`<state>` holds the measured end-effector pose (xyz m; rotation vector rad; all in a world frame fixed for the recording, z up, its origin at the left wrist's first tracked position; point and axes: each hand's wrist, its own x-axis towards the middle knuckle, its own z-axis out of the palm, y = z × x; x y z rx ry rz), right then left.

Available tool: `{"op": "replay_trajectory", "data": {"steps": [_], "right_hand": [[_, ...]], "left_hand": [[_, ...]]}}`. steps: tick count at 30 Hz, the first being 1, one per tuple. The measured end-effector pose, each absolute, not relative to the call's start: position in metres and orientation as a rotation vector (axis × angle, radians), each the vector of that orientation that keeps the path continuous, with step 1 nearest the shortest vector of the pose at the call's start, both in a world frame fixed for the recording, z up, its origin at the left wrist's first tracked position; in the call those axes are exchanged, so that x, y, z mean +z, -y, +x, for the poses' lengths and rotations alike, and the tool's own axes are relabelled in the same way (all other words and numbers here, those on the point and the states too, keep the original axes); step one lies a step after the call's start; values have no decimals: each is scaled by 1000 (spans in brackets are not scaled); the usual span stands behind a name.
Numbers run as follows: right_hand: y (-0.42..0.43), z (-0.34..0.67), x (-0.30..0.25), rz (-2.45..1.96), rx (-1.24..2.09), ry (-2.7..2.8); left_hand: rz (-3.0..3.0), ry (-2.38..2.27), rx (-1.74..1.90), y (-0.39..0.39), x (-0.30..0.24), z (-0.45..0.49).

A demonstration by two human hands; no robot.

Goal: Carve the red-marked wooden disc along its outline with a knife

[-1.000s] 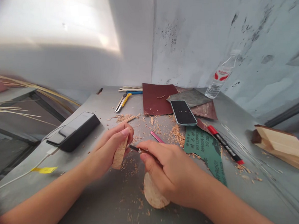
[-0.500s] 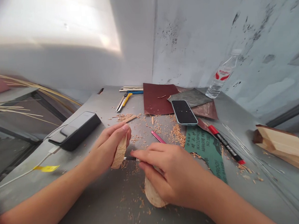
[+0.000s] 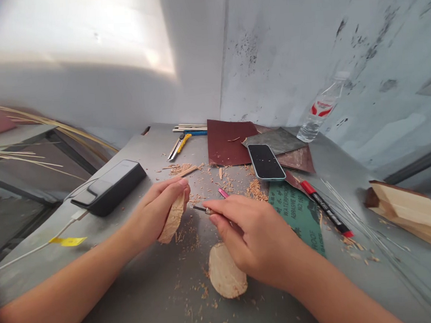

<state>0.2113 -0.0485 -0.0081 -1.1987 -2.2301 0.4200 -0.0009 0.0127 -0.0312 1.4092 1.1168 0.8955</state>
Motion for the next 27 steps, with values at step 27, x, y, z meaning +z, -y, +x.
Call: {"op": "replay_trajectory", "data": {"steps": [27], "right_hand": [[50,224,12,-1203,824,2438]], "left_hand": [[1724,-1248,684,-7,-29,1]]}}
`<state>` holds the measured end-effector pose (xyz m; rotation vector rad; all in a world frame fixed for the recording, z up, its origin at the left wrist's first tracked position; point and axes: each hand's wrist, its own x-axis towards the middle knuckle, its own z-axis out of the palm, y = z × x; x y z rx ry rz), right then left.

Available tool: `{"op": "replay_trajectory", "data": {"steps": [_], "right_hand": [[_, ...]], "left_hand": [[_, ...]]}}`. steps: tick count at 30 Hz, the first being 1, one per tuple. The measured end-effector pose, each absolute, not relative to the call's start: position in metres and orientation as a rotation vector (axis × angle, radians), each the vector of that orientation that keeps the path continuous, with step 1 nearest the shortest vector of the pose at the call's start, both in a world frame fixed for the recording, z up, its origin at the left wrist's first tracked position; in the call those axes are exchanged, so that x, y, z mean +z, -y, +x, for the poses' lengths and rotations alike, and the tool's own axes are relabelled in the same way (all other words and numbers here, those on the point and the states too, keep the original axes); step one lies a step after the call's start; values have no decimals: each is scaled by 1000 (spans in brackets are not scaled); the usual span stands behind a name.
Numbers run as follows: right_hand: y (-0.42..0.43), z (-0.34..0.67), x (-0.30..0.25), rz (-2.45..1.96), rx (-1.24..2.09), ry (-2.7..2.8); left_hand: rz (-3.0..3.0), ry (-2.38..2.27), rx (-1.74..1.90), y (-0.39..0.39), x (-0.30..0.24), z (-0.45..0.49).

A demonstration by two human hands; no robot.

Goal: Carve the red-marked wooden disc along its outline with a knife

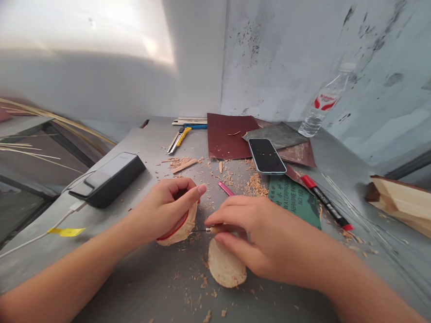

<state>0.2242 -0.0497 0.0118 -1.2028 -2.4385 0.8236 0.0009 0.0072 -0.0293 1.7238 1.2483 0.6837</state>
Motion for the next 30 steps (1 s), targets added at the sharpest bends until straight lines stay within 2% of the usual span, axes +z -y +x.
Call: {"op": "replay_trajectory", "data": {"steps": [5,8,12,18,30], "right_hand": [[51,244,36,-1270,1269,2059],[50,250,42,-1051,1400,1785],[47,247,36,-813,1355,1571],[52,219,15,-719,1285,1459],[65,195,10,-718,1553,1437]], "left_hand": [[1446,-1272,532,-1,-24,6],[1406,-1258,527,1,-26,8],[1430,-1230,543,2,-29,11],[1493,-1171,520,7,-33,16],[1818,-1157,547,11,-37,17]]}}
